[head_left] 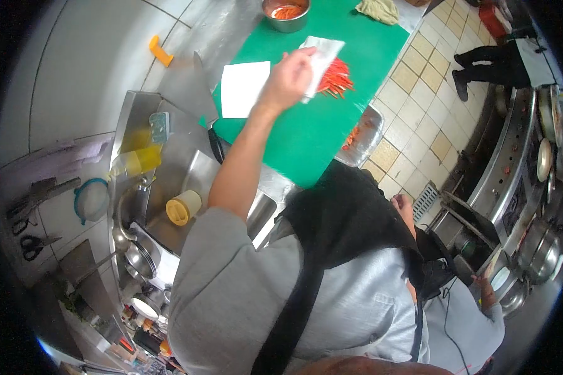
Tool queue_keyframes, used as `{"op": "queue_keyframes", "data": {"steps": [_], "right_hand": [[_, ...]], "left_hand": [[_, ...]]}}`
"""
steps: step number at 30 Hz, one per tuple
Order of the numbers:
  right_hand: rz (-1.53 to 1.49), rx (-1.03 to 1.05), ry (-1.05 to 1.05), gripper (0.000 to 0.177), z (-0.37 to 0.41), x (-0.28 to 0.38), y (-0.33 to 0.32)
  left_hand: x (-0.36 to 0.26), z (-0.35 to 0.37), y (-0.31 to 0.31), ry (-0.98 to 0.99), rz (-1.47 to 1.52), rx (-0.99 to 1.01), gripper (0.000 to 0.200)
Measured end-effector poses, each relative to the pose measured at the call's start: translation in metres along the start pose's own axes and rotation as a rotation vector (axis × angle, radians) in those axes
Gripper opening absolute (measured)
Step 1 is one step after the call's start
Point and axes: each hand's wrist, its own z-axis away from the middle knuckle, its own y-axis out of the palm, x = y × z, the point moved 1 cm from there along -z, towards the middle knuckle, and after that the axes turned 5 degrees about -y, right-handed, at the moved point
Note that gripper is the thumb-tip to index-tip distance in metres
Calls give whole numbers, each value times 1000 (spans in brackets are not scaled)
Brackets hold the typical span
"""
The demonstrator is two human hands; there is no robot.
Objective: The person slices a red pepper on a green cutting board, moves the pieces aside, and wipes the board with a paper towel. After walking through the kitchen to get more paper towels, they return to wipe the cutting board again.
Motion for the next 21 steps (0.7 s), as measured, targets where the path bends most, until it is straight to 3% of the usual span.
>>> {"op": "queue_keyframes", "data": {"steps": [5,9,10,12,15,18,21], "right_hand": [[-16,-31,21,25,14,-13,5],[8,-52,26,25,26,-28,9],[20,-19,101,25,35,13,2],[23,4,101,26,36,1,10],[45,9,51,27,30,-4,13],[37,-36,36,27,24,7,10],[26,-36,39,26,20,16,9]], "left_hand": [[24,-14,61,317,-719,161,45],[66,-20,88,283,-742,191,42],[68,-20,93,240,-694,165,42],[62,-25,101,163,-605,92,40],[44,-32,91,-56,-510,226,46],[18,-25,72,-78,-418,241,54],[8,-17,60,72,-604,322,57]]}}
